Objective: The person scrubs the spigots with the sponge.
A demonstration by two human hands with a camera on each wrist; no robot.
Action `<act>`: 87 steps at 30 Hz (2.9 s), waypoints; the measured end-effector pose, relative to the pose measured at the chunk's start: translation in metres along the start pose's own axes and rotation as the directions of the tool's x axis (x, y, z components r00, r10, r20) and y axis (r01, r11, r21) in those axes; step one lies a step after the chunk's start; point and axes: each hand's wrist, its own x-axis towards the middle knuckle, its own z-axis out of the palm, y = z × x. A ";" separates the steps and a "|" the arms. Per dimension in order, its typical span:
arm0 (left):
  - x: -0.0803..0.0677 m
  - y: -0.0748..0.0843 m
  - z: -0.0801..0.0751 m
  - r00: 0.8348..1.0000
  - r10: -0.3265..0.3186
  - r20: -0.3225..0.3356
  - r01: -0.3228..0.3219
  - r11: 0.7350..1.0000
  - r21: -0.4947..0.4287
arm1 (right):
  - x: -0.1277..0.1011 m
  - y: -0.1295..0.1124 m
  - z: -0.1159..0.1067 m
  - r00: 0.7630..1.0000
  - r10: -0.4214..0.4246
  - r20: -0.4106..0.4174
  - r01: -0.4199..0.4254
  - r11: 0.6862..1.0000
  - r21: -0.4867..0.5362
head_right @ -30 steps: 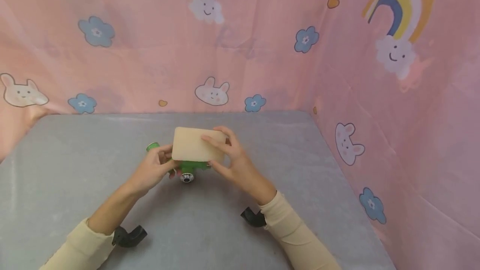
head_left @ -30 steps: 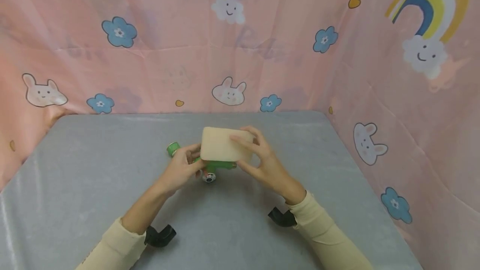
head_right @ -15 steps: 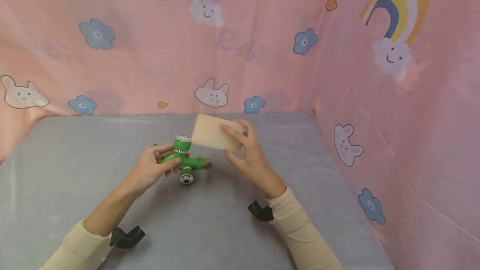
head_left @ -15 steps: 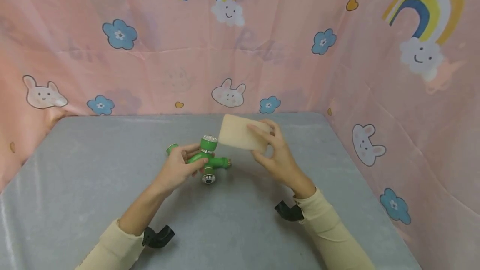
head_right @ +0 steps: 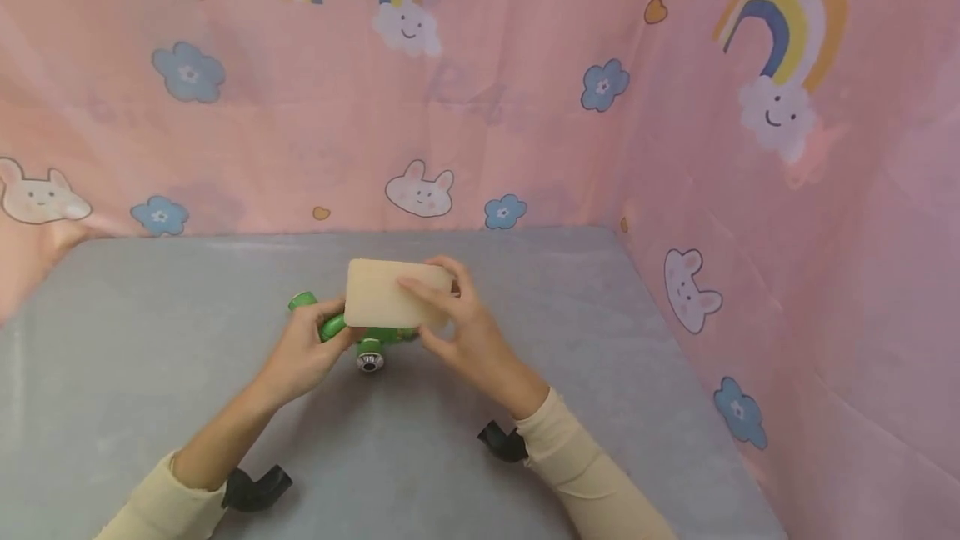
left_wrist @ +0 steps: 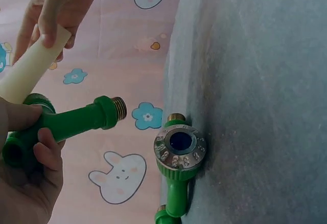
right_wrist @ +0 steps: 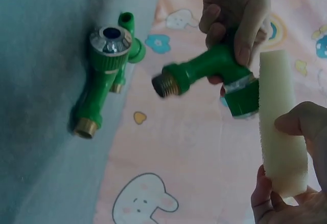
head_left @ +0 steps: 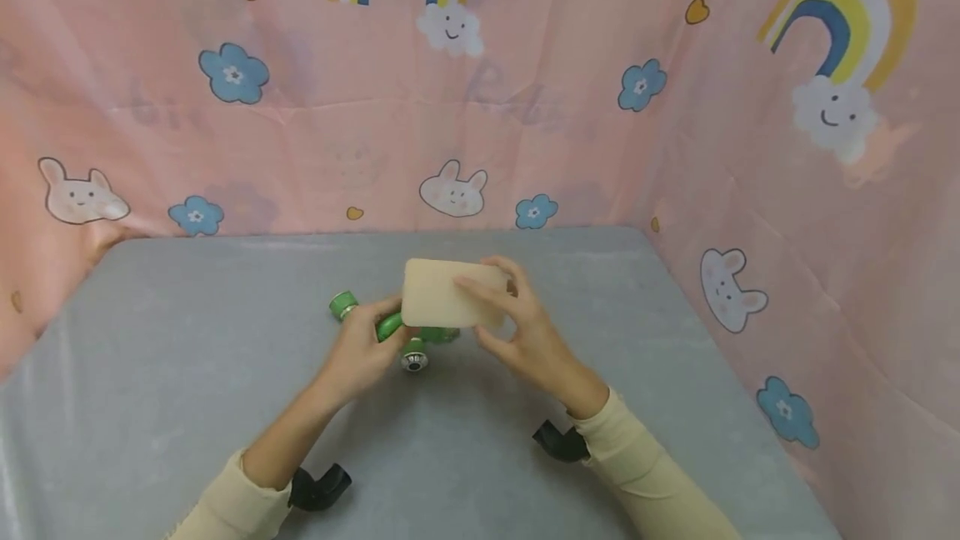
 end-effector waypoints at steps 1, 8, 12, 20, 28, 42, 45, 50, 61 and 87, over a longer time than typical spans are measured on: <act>-0.001 0.000 0.000 1.000 -0.007 -0.013 0.007 1.000 0.003 | 0.000 0.001 -0.001 1.000 0.008 -0.002 -0.008 1.000 -0.010; -0.001 0.001 -0.006 0.998 -0.034 -0.059 0.035 0.999 0.025 | 0.002 0.007 -0.012 0.997 0.075 -0.025 -0.076 0.995 -0.068; 0.000 0.001 -0.010 0.996 -0.053 -0.075 0.057 0.997 0.052 | 0.004 0.011 -0.018 0.997 0.075 -0.030 -0.077 0.995 -0.069; 0.000 -0.002 -0.010 0.994 -0.072 -0.077 0.080 0.992 0.102 | 0.002 0.009 -0.018 0.999 0.047 -0.012 -0.047 0.999 0.001; -0.002 0.000 -0.007 0.998 -0.022 -0.062 0.027 0.997 0.074 | 0.002 0.002 -0.004 0.994 0.063 0.086 -0.063 0.998 -0.004; 0.003 -0.008 -0.015 0.999 -0.031 -0.029 0.026 0.987 -0.160 | 0.002 0.012 -0.031 0.972 0.226 0.059 -0.233 0.958 0.169; 0.002 -0.007 -0.016 0.998 -0.049 0.032 0.055 0.971 -0.234 | 0.003 0.006 -0.025 0.974 0.199 0.105 -0.222 0.931 0.290; 0.003 -0.004 -0.016 0.991 -0.105 0.085 0.130 0.910 -0.394 | 0.003 0.001 -0.011 0.967 0.179 0.179 -0.233 0.907 0.352; 0.006 -0.001 -0.026 0.965 -0.251 0.075 0.237 0.719 -0.653 | 0.006 0.009 -0.023 0.968 0.222 0.120 -0.249 0.920 0.304; 0.004 -0.010 -0.019 0.938 -0.067 0.340 0.309 0.608 -0.731 | 0.004 0.003 -0.008 0.977 0.189 0.093 -0.207 0.949 0.237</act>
